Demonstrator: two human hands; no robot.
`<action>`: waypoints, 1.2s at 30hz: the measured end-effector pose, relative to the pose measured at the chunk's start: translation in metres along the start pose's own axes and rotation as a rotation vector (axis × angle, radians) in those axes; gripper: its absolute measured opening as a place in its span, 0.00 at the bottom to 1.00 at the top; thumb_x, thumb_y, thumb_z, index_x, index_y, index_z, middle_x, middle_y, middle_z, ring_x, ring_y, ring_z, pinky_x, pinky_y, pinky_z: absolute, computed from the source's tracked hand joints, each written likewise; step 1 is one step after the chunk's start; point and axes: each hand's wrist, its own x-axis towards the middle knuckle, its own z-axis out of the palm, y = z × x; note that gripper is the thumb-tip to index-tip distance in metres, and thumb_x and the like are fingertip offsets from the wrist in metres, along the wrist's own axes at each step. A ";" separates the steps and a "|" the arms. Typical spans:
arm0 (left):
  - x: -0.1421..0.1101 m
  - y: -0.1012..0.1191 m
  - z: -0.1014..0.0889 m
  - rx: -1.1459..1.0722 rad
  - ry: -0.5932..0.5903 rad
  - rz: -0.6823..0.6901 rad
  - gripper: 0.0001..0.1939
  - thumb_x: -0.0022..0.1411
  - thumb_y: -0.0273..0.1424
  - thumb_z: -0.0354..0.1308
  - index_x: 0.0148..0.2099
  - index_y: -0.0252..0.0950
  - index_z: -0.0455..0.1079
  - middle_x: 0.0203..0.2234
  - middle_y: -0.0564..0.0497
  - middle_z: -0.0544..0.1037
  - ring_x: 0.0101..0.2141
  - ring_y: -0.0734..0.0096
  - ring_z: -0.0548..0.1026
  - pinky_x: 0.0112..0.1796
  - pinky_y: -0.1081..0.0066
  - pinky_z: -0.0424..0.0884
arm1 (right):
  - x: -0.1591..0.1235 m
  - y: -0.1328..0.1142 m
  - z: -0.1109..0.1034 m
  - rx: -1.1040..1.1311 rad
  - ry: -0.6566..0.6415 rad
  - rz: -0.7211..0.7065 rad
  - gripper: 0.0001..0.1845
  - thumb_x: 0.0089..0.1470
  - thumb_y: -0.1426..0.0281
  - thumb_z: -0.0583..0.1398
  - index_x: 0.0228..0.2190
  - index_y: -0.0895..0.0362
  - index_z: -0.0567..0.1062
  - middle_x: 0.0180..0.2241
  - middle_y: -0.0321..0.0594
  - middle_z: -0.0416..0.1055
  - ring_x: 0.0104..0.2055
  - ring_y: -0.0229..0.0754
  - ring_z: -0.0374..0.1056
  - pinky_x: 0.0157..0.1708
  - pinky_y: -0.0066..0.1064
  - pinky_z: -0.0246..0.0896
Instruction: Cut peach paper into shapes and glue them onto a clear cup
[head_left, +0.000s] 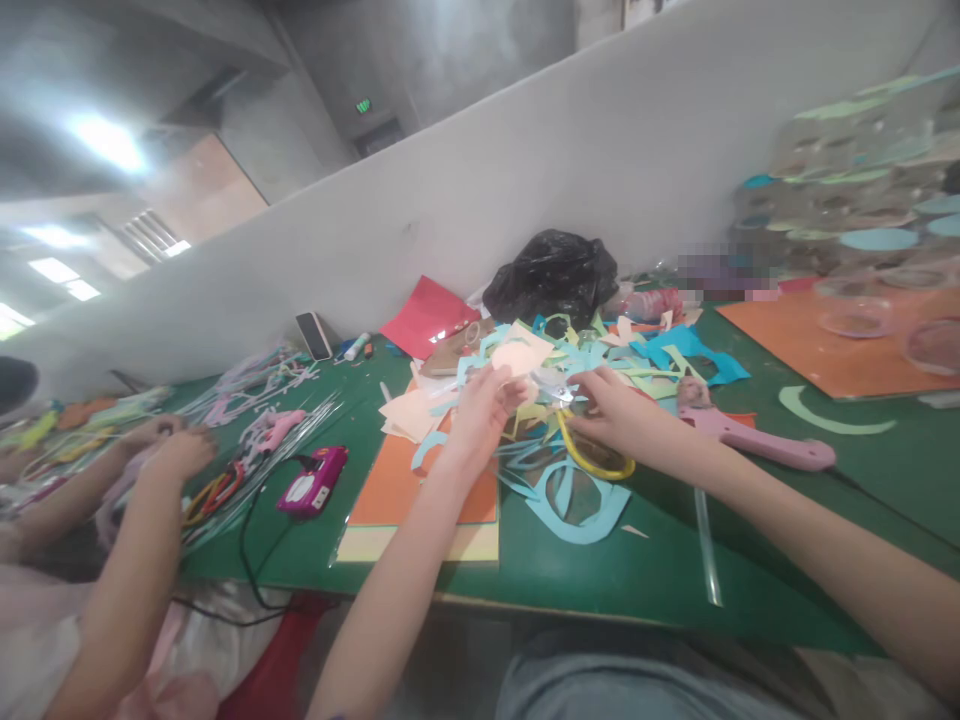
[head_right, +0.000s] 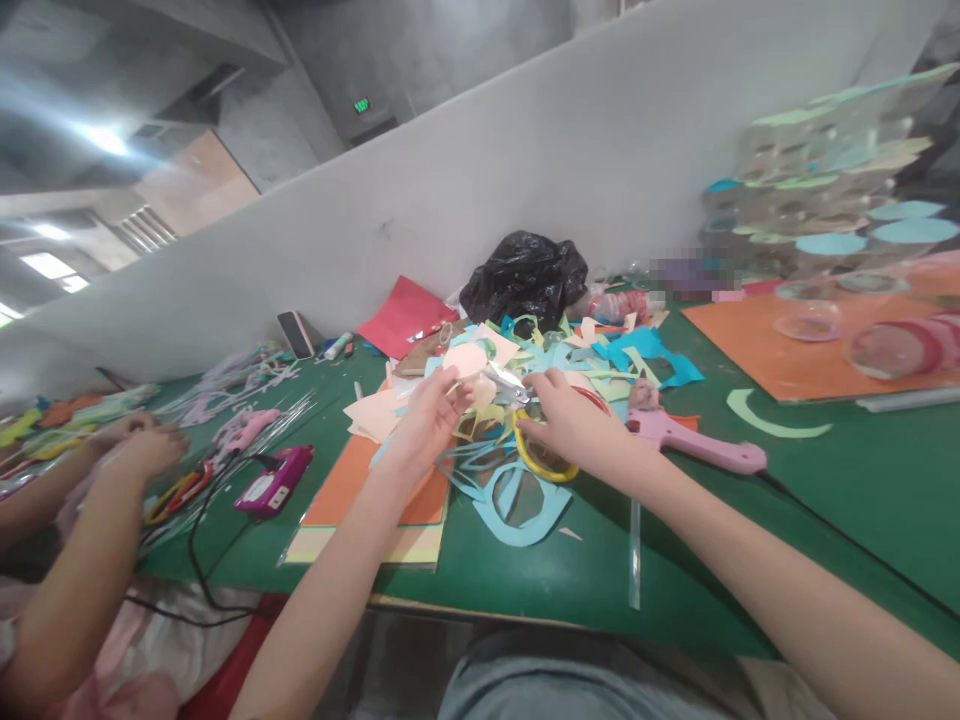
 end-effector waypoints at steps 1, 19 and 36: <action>0.000 0.001 -0.001 0.017 -0.022 -0.002 0.11 0.52 0.29 0.68 0.36 0.32 0.71 0.27 0.54 0.77 0.28 0.78 0.77 0.34 0.77 0.74 | 0.000 0.000 0.001 -0.028 -0.013 0.003 0.23 0.58 0.64 0.60 0.53 0.57 0.67 0.49 0.48 0.65 0.41 0.46 0.71 0.42 0.35 0.67; 0.002 0.025 0.003 0.009 0.103 0.023 0.07 0.53 0.26 0.66 0.34 0.33 0.70 0.26 0.53 0.78 0.28 0.77 0.77 0.36 0.74 0.76 | 0.037 -0.010 -0.016 -0.580 -0.118 -0.191 0.12 0.65 0.67 0.57 0.44 0.59 0.76 0.46 0.52 0.72 0.47 0.53 0.66 0.44 0.36 0.57; 0.014 0.011 -0.016 0.038 0.094 0.029 0.09 0.52 0.30 0.67 0.36 0.34 0.73 0.27 0.51 0.79 0.29 0.74 0.78 0.36 0.73 0.76 | 0.101 0.004 -0.068 -0.329 0.048 -0.067 0.17 0.69 0.68 0.49 0.44 0.61 0.76 0.44 0.50 0.74 0.42 0.47 0.66 0.38 0.33 0.54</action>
